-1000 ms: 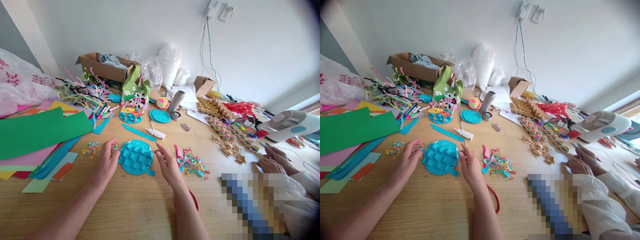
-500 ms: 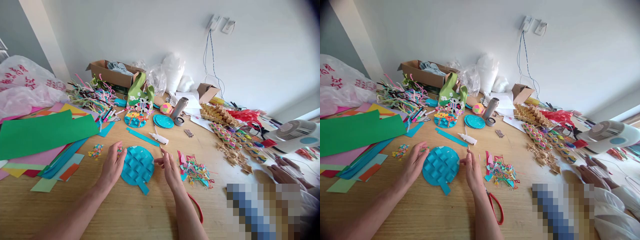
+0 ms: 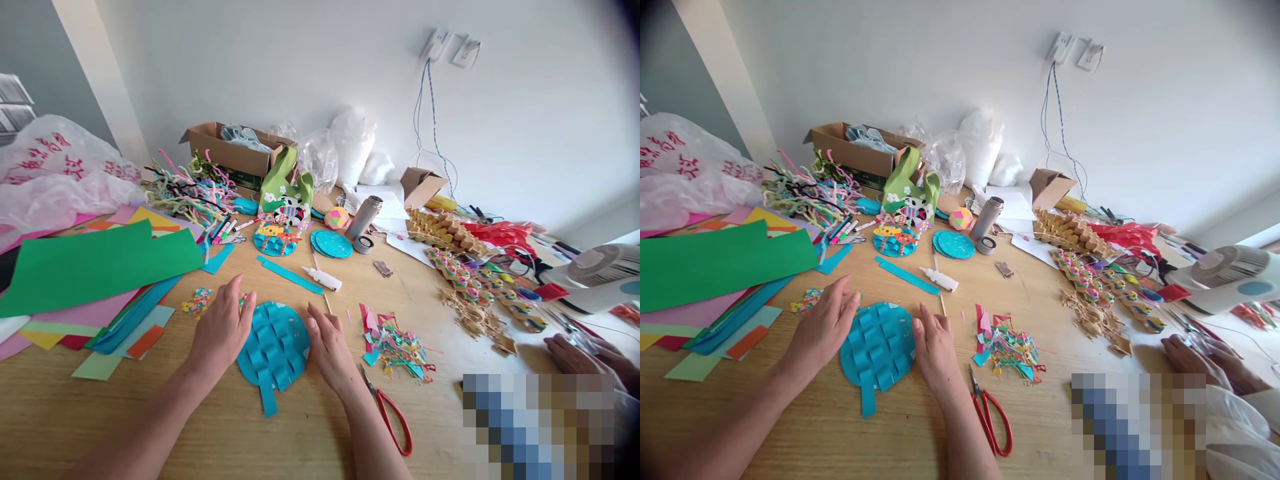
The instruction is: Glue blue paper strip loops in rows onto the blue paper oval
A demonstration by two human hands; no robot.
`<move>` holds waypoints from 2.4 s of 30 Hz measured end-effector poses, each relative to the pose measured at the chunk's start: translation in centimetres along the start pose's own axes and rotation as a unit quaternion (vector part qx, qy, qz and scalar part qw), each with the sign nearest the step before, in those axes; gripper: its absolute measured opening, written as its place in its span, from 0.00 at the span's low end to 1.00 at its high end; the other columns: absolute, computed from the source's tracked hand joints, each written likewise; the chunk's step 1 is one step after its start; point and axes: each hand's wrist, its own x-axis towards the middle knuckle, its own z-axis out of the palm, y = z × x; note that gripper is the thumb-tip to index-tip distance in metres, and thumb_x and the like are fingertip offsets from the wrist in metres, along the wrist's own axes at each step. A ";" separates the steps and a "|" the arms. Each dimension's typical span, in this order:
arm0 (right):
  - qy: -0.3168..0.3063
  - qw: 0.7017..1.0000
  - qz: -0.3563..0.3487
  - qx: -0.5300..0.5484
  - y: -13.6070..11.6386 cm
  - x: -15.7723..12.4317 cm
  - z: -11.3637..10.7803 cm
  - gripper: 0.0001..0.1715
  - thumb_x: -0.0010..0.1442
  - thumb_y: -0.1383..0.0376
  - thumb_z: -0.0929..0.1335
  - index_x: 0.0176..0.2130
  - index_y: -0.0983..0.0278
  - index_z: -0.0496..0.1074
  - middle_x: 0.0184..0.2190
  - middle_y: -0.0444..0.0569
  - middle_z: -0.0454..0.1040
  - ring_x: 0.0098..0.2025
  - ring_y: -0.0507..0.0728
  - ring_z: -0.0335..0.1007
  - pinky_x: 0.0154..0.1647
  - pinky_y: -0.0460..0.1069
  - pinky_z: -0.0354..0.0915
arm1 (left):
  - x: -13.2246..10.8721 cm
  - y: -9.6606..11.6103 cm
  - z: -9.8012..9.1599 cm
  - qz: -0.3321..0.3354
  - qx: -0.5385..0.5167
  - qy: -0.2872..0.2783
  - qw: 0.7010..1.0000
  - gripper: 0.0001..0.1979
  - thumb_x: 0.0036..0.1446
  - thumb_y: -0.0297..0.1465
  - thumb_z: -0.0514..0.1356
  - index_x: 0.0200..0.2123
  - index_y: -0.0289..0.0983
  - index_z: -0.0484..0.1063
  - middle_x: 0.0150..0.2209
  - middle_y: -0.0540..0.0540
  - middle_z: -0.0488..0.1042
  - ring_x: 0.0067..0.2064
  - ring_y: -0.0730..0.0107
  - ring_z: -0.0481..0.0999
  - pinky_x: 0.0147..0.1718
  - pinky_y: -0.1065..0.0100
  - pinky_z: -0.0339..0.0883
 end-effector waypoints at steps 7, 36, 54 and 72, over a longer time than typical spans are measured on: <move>-0.014 0.998 0.033 0.058 -0.2 -0.2 0.0 0.35 0.70 0.48 0.52 0.60 0.65 0.67 0.48 0.57 0.77 0.52 0.62 0.71 0.55 0.57 0.65 | -0.3 1.0 -0.9 -0.030 0.107 -0.092 0.990 0.25 0.68 0.45 0.43 0.57 0.36 0.64 0.37 0.40 0.80 0.40 0.53 0.82 0.31 0.64 0.70; -0.166 0.976 0.139 0.010 -1.2 -0.6 -1.9 0.03 0.61 0.66 0.65 0.34 0.63 0.68 0.16 0.40 0.71 0.21 0.51 0.67 0.26 0.44 0.56 | 0.1 0.9 -0.1 -0.143 -0.339 -0.169 0.914 0.33 0.59 0.57 0.50 0.55 0.38 0.66 0.53 0.39 0.73 0.47 0.56 0.79 0.50 0.54 0.70; -0.139 0.978 0.143 -0.068 -1.4 -0.4 -0.2 0.07 0.61 0.63 0.67 0.33 0.63 0.73 0.23 0.46 0.76 0.26 0.53 0.72 0.29 0.45 0.57 | -0.3 1.0 -1.4 -0.021 -0.009 -0.236 0.971 0.25 0.66 0.46 0.39 0.37 0.41 0.71 0.30 0.42 0.78 0.36 0.54 0.80 0.31 0.64 0.66; -0.190 0.959 0.188 0.092 -0.5 -0.4 -2.4 0.11 0.64 0.65 0.62 0.29 0.61 0.63 0.13 0.37 0.65 0.16 0.48 0.57 0.19 0.43 0.53 | 0.7 0.6 -1.6 -0.132 -0.213 -0.141 0.958 0.29 0.59 0.57 0.46 0.44 0.41 0.71 0.37 0.45 0.78 0.30 0.63 0.77 0.29 0.65 0.69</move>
